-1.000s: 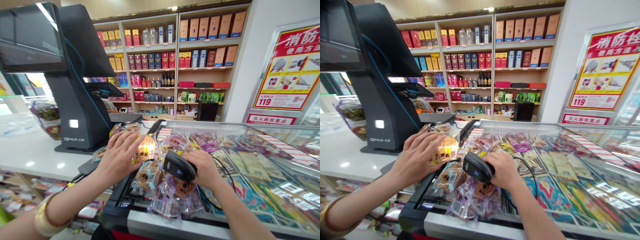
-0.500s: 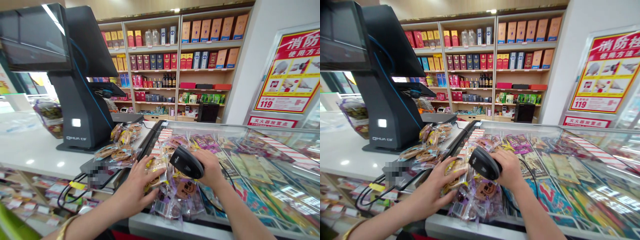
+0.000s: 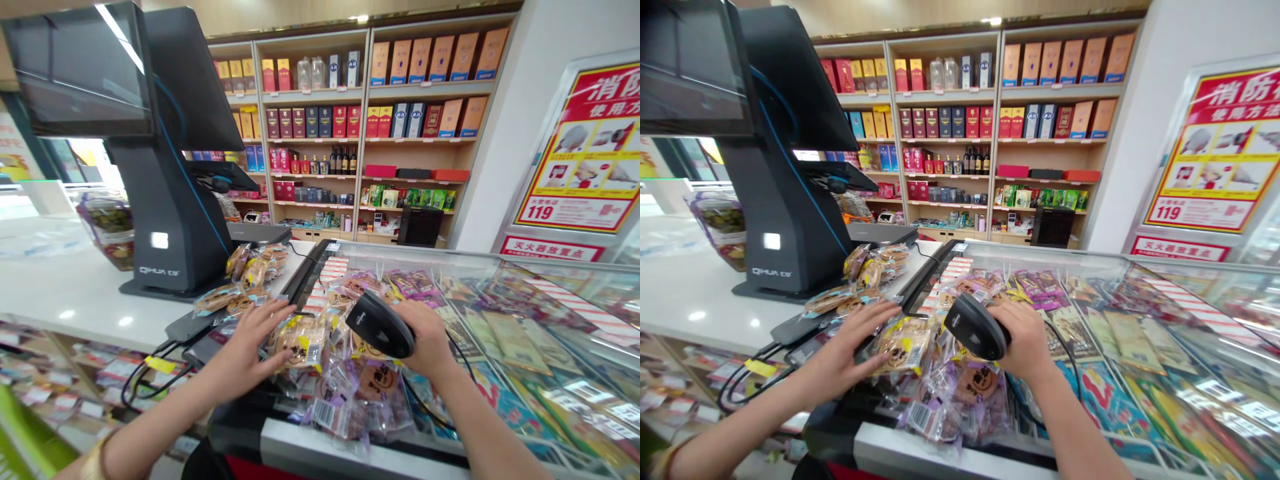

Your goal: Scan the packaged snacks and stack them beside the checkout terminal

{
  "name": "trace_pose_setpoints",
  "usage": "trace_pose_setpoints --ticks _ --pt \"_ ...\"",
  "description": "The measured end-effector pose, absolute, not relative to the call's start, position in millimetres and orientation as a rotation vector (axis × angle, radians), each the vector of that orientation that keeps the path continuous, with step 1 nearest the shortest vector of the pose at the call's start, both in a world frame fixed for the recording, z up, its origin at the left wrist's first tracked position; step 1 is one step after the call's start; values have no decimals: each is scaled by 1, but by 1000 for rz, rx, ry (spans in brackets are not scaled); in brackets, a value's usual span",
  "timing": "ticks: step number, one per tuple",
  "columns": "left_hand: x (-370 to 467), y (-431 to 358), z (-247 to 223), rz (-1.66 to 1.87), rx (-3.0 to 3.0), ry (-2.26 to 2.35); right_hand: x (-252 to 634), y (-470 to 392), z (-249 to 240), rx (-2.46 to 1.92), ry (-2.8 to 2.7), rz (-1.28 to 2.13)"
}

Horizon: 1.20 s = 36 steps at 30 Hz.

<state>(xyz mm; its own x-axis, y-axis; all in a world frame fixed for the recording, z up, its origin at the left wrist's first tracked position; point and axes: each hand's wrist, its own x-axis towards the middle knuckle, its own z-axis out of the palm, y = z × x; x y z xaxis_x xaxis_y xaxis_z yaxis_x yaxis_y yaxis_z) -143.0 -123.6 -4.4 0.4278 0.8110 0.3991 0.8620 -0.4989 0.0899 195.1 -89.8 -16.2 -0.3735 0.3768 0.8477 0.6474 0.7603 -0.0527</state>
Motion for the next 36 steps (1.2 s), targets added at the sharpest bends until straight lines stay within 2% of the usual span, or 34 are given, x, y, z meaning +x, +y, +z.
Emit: trace_pose_setpoints --ticks 2,10,17,22,30,33,36 --pt "-165 -104 9 -551 -2436 -1618 195 -89 -17 -771 -2009 -350" --pt "-208 -51 46 122 -2386 -1779 195 -88 -19 -768 -2023 -348" --pt "-200 -40 52 237 -2413 -1793 195 -88 -19 -788 -2021 -337" --pt "-209 -32 52 65 -2485 -1815 192 -89 -17 -766 -2018 -342" --pt "-204 -28 56 -809 -2696 -1754 192 -89 -14 -745 -2005 -313" --pt "-184 -40 62 -806 -2599 -1603 192 -89 -15 -754 -2014 -324" --pt "-162 -57 67 -599 -2466 -1403 192 -90 -15 -764 -2027 -322"
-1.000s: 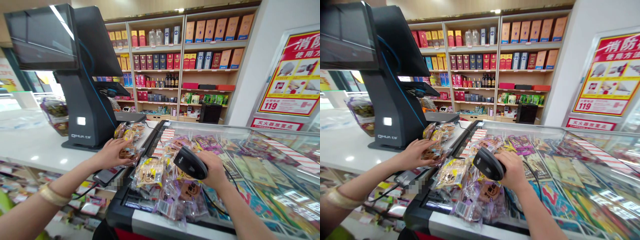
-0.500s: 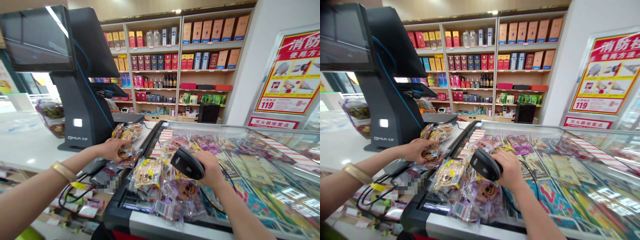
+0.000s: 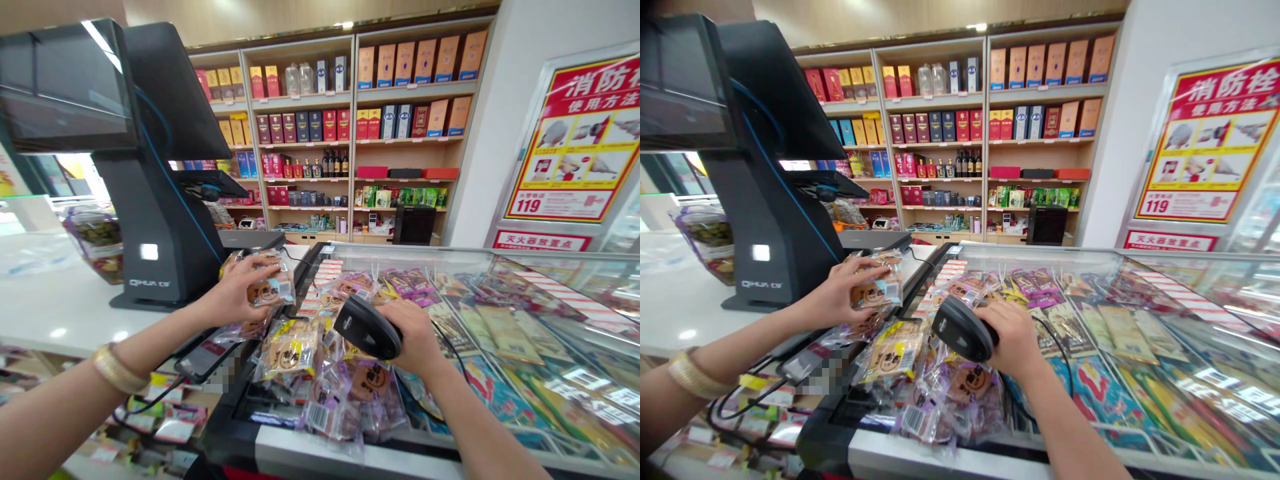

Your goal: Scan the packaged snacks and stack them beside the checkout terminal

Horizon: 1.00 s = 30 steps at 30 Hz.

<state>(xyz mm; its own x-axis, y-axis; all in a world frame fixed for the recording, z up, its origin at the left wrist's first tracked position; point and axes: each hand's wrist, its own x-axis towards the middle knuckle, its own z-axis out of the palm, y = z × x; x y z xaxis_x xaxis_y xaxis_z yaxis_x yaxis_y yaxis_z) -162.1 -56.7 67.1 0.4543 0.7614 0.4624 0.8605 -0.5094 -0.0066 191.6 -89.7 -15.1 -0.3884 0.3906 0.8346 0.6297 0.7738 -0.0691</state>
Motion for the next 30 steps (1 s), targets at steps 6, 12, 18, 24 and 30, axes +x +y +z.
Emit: trace_pose_setpoints --ticks 6,12,18,24,30 --pt "-123 -87 77 -357 -2309 -1121 191 -92 -12 -757 -2032 -325" --pt "-100 -104 85 -329 -2216 -1073 191 -92 -10 -789 -2084 -339" --pt "-94 -110 86 -354 -2249 -1063 190 -93 -9 -814 -2107 -356" --pt "-100 -104 80 -499 -2408 -1165 190 -93 -8 -768 -1978 -374" --pt "-104 -97 47 -600 -2860 -1429 192 -92 -10 -775 -1916 -400"
